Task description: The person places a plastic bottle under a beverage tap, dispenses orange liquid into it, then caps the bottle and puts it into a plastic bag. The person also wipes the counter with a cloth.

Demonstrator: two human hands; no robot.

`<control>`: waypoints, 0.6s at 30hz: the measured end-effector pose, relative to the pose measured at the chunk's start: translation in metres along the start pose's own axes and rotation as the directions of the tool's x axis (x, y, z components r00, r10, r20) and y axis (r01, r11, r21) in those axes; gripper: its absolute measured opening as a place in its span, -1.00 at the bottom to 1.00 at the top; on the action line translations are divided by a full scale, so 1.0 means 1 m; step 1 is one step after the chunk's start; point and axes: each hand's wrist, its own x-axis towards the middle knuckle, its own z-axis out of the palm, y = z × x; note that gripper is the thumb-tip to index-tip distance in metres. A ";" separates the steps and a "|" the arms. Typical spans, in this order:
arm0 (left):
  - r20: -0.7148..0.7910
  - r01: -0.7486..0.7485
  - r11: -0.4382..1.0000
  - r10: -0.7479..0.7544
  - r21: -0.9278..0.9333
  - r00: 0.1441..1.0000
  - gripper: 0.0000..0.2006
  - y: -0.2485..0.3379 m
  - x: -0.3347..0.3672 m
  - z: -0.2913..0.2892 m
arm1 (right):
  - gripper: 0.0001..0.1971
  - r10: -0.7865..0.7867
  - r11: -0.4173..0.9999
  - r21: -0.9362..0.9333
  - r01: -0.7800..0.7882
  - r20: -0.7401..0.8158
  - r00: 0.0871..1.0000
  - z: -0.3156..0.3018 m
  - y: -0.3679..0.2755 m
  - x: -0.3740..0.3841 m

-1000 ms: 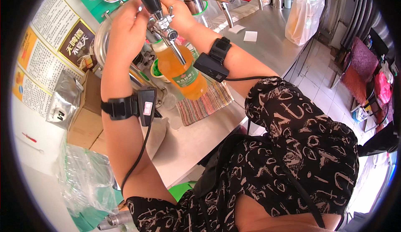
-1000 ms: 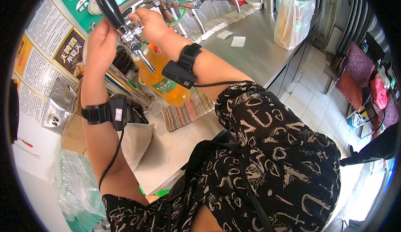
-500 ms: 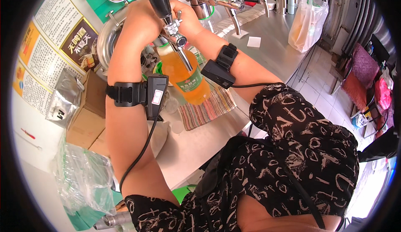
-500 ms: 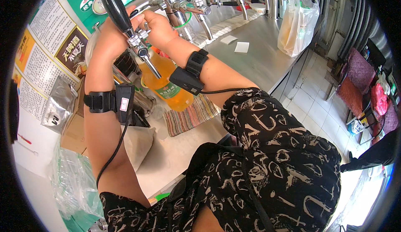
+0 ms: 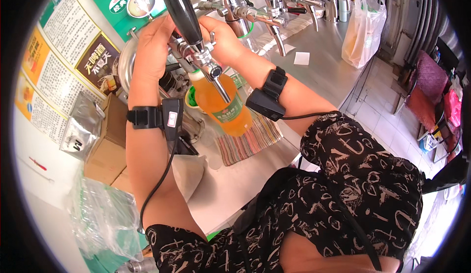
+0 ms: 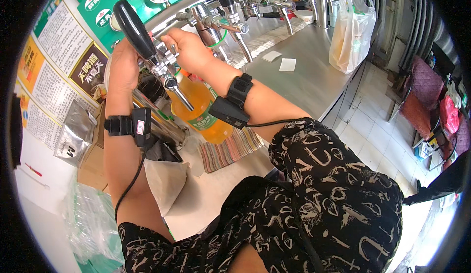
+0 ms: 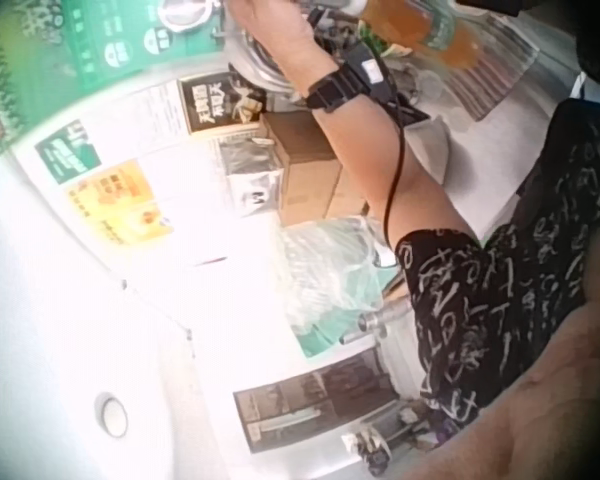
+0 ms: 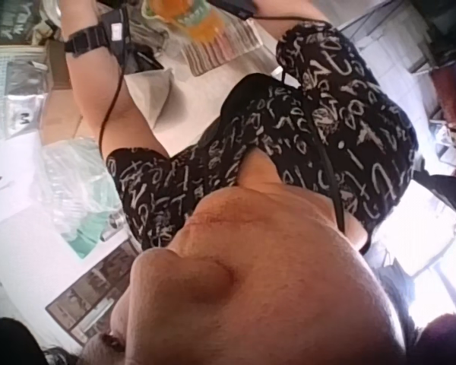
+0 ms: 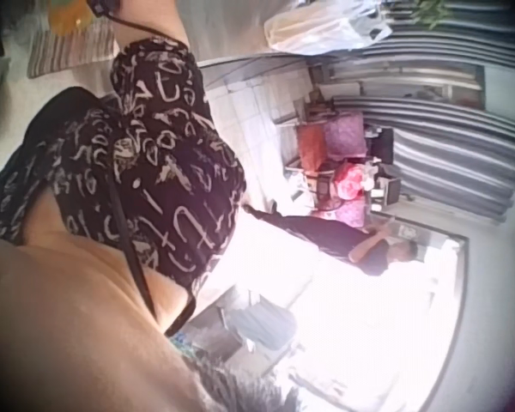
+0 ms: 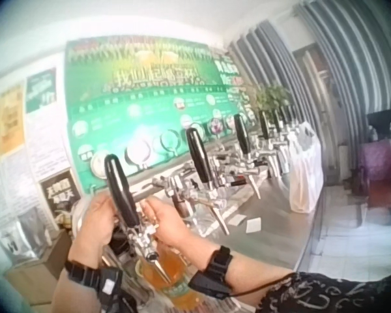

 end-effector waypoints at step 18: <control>-0.259 -0.360 0.911 0.403 0.199 0.878 -0.69 -0.009 -0.057 0.009 | -0.71 0.023 0.985 -0.174 -0.020 0.015 1.000 -0.006 -0.011 0.000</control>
